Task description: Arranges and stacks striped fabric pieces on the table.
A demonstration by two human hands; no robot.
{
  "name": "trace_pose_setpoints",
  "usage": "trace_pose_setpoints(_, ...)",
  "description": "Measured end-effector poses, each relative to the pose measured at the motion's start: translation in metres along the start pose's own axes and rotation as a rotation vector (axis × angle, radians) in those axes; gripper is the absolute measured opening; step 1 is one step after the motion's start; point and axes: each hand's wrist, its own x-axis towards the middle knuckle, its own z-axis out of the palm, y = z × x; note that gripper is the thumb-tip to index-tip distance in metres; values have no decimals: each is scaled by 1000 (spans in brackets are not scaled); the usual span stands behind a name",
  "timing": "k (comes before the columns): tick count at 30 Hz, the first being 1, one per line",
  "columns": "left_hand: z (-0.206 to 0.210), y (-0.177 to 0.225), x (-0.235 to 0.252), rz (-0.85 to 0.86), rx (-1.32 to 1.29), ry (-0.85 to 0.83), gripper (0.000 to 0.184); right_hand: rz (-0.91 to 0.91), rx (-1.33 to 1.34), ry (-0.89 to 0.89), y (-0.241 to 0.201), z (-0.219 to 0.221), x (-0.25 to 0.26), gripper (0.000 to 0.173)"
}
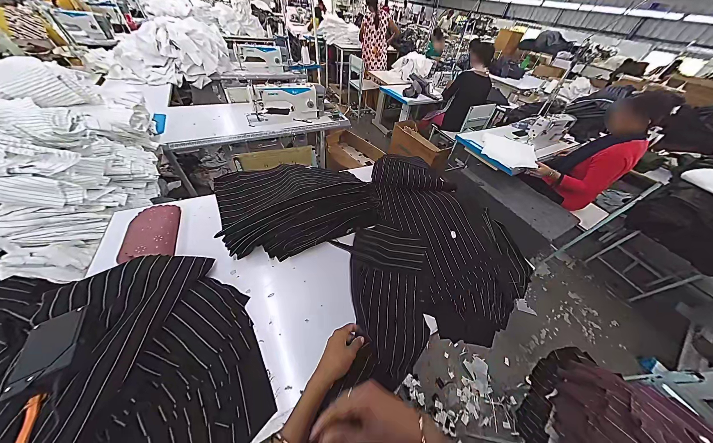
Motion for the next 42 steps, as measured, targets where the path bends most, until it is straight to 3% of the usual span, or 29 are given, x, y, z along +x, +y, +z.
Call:
trace_pose_setpoints(4, -17, -14, -49, 39, -181, 187, 24, 304, -194, 449, 38, -57, -5, 30)
trace_pose_setpoints(7, -65, -28, -107, -43, -63, 512, 24, 538, -268, 392, 79, -56, -5, 48)
trace_pose_setpoints(9, -96, -45, -144, -117, 135, 699, 27, 479, -343, 303, 101, -28, -1, 48)
trace_pose_setpoints(11, -105, -45, -167, -198, 338, 858, 34, 290, -404, 249, 108, 9, 6, 41)
trace_pose_setpoints(13, -96, -36, -166, -109, 489, 974, 36, 124, -416, 156, 108, 39, 14, 41)
trace_pose_setpoints(15, -78, -29, -146, 50, 548, 955, 33, 72, -330, 78, 101, 51, 22, 35)
trace_pose_setpoints(17, -56, -34, -115, 148, 530, 842, 32, 115, -183, 140, 92, 40, 26, 27)
trace_pose_setpoints(21, -25, -57, -70, 38, 584, 613, 52, 305, -313, 528, 122, -9, 33, 33)
trace_pose_setpoints(25, -4, -64, -67, 83, 646, 645, 59, 547, -401, 631, 146, -61, 51, 60)
trace_pose_setpoints(27, 2, -65, -70, 89, 656, 655, 59, 581, -409, 599, 149, -71, 64, 54)
trace_pose_setpoints(29, 5, -62, -72, 79, 644, 666, 59, 584, -368, 554, 146, -76, 76, 38)
trace_pose_setpoints(31, 8, -59, -73, 86, 564, 705, 58, 565, -133, 580, 135, -76, 83, 32)
trace_pose_setpoints(34, 11, -52, -69, 140, 312, 760, 59, 494, 651, 646, 109, -58, 86, 12)
trace_pose_setpoints(36, 10, -40, -66, 162, 70, 710, 58, 504, 942, 626, 99, -43, 84, 8)
trace_pose_setpoints(38, 9, -34, -59, 217, -154, 665, 56, 519, 1018, 636, 99, -29, 82, 9)
trace_pose_setpoints(40, 12, -34, -50, 273, -318, 630, 58, 527, 1013, 628, 101, -20, 80, 28)
trace_pose_setpoints(42, 14, -35, -47, 282, -368, 608, 63, 524, 965, 646, 100, -15, 79, 13)
